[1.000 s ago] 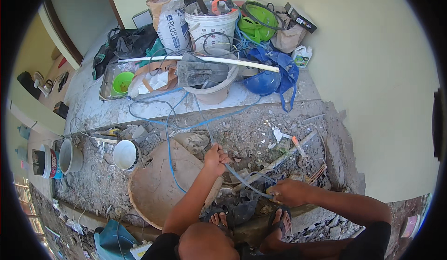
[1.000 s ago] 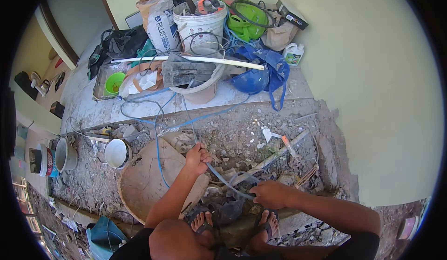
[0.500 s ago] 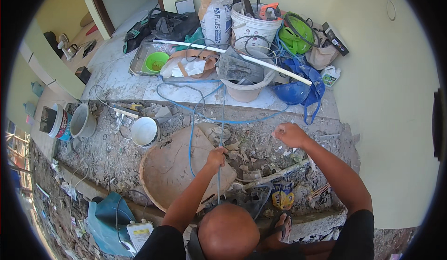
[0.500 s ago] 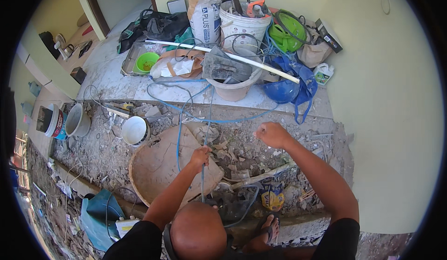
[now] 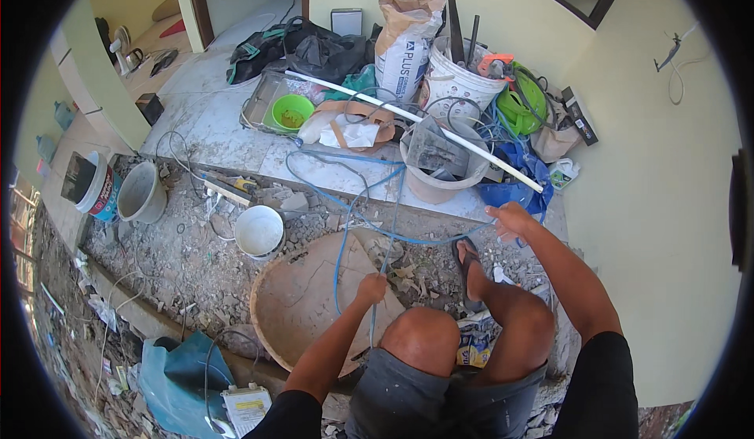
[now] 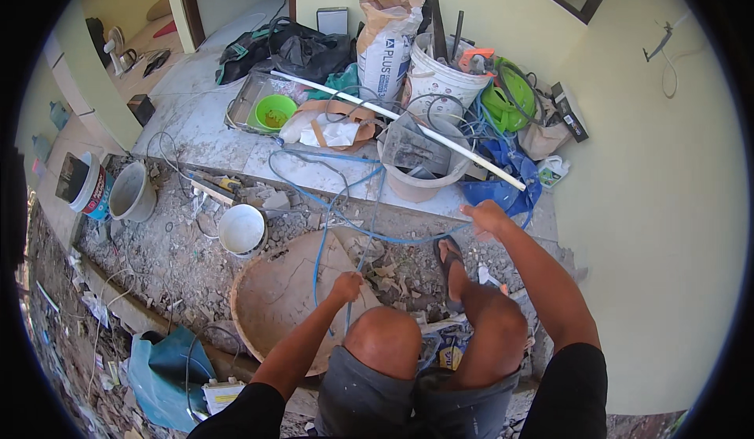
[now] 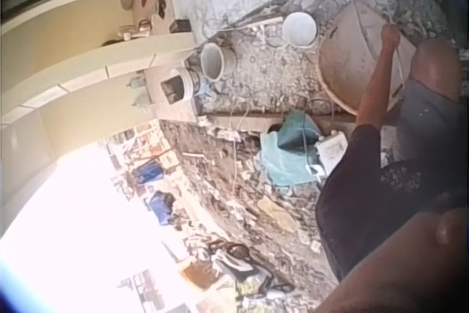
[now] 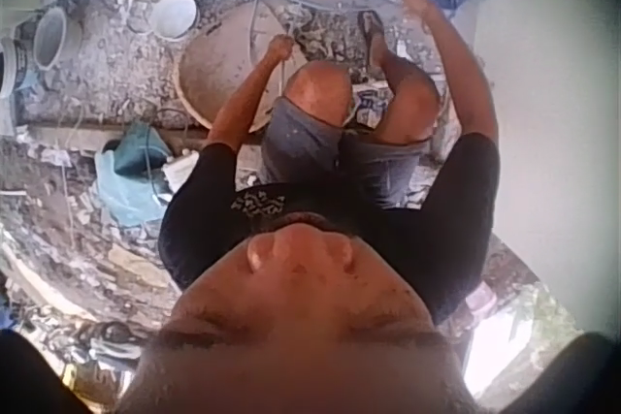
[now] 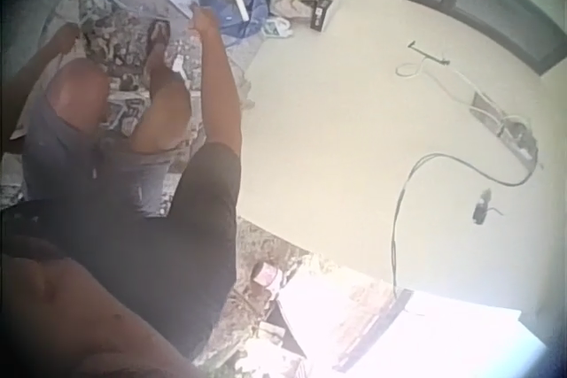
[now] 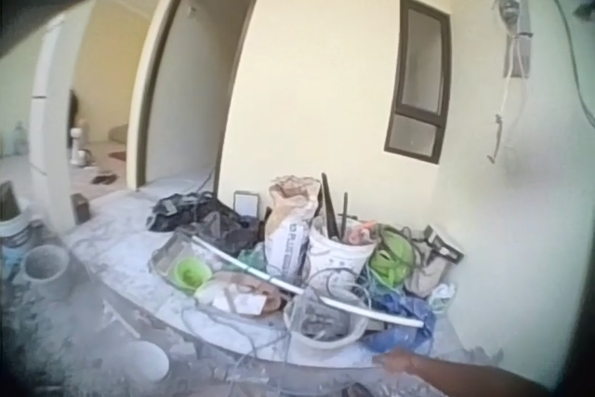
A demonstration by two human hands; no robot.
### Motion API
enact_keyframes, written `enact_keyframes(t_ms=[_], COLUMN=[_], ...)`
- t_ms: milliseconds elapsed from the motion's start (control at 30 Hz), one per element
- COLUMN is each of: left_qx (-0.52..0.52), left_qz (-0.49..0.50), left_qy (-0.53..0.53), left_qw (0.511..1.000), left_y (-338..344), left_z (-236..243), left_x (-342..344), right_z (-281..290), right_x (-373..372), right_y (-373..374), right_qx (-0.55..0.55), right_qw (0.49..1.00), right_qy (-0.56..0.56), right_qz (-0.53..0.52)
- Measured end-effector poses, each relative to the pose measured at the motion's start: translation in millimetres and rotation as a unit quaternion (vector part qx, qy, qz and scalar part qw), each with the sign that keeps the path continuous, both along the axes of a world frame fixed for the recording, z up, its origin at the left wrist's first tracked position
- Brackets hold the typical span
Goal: Replacing or repairing an outdoor electrical junction box and wiring.
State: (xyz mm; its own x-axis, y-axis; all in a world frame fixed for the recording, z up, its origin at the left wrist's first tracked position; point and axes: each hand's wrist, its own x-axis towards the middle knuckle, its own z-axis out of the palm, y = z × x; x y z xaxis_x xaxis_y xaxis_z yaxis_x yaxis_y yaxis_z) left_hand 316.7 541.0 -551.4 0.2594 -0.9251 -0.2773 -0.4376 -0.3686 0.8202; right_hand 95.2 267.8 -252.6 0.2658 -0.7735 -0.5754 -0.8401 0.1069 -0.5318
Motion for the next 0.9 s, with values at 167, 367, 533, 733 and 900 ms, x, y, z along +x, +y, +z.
enact_keyframes(t_ms=[167,367,533,733,900], left_qx=[0.125,-0.100,-0.069,-0.074,-0.104], left_qz=[0.063,0.089,0.081,0.072,0.035], left_qy=[-0.112,-0.353,-0.374,-0.465,-0.396], left_qw=[0.984,0.926,0.921,0.879,0.911], left_y=[-76.0,-234.1,-305.7,-317.6,-310.7], left_z=[76.6,75.3,20.4,-7.8,0.8], left_x=[-21.4,72.2,109.8,74.0,11.2], right_z=[-56.8,-140.6,-144.1,-67.3,-22.0], right_x=[-3.5,75.2,88.6,54.6,42.2], right_y=[-71.2,-71.8,-77.6,-105.6,-107.8], right_qx=[0.092,0.202,0.185,0.184,0.083], right_qw=[0.964,0.820,0.771,0.754,0.758], right_qy=[-0.148,-0.444,-0.478,-0.509,-0.545], right_qz=[-0.200,-0.299,-0.378,-0.372,-0.347])
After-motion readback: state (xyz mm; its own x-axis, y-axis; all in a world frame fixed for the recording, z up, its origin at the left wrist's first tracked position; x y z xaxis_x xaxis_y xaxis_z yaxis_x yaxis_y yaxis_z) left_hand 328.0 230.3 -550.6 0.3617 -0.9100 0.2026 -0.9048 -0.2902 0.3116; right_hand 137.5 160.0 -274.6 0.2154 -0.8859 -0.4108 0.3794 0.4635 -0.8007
